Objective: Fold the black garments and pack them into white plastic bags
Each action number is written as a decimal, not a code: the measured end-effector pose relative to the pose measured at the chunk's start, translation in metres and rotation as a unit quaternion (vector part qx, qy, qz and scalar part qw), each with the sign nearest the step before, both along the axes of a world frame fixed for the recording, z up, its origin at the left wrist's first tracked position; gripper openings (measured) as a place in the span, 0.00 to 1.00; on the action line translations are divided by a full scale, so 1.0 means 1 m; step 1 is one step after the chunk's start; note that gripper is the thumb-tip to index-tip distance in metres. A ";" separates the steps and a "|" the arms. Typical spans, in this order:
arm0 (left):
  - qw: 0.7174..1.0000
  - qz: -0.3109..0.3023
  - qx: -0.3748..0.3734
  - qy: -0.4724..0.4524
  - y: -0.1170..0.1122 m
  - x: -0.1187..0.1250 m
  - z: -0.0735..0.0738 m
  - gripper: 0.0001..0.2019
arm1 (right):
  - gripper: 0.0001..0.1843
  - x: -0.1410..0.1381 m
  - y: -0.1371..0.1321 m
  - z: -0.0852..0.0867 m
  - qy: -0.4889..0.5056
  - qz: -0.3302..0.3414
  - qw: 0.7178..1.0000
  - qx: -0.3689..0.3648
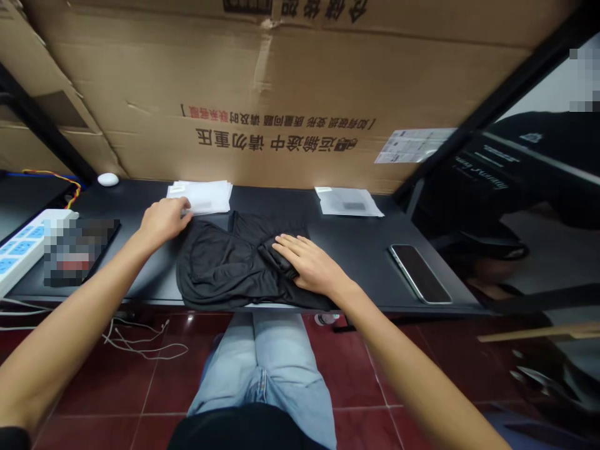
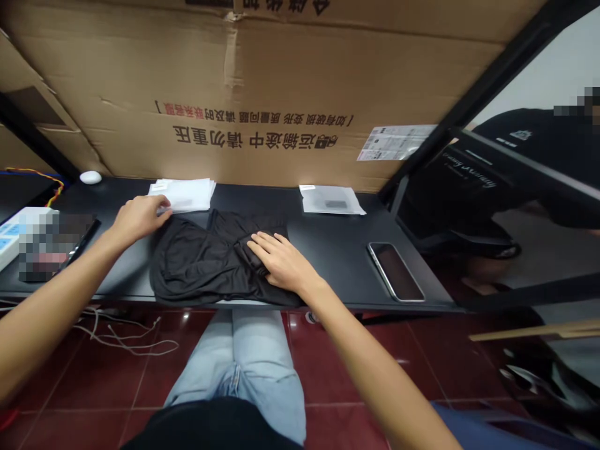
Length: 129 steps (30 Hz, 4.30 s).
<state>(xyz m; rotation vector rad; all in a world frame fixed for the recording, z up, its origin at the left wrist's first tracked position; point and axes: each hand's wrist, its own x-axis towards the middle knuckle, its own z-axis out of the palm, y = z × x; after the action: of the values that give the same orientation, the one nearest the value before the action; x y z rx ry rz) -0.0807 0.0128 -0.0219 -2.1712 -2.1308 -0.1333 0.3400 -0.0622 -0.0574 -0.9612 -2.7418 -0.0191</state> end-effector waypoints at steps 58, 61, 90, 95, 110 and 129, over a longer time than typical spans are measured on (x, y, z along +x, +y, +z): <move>0.924 -0.286 0.184 -0.177 -0.081 0.134 -0.009 0.12 | 0.35 -0.030 -0.016 0.018 0.076 -0.065 0.992 0.082; 0.914 -0.281 0.185 -0.224 -0.083 0.137 -0.009 0.09 | 0.32 -0.043 -0.018 0.021 0.033 -0.142 0.984 0.099; 0.883 -0.283 0.132 -0.350 -0.086 0.133 -0.015 0.09 | 0.40 -0.045 -0.017 0.032 -0.114 -0.153 0.982 0.014; 0.887 -0.270 0.133 -0.349 -0.082 0.132 -0.015 0.08 | 0.39 -0.040 -0.011 0.027 -0.074 -0.093 0.993 0.015; 0.897 -0.264 0.109 -0.338 -0.086 0.134 -0.017 0.07 | 0.36 -0.048 -0.022 0.024 -0.077 -0.173 0.982 0.000; 0.938 -0.169 0.076 -0.295 -0.089 0.122 -0.006 0.11 | 0.23 -0.029 -0.027 0.041 0.143 -0.108 0.981 0.075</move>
<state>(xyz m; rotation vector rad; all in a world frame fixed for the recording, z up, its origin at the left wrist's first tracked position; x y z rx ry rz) 0.0410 -0.0760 -0.0283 -2.6083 -1.8513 -1.0591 0.3107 -0.0892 -0.0161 -1.1184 -2.3307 -0.1143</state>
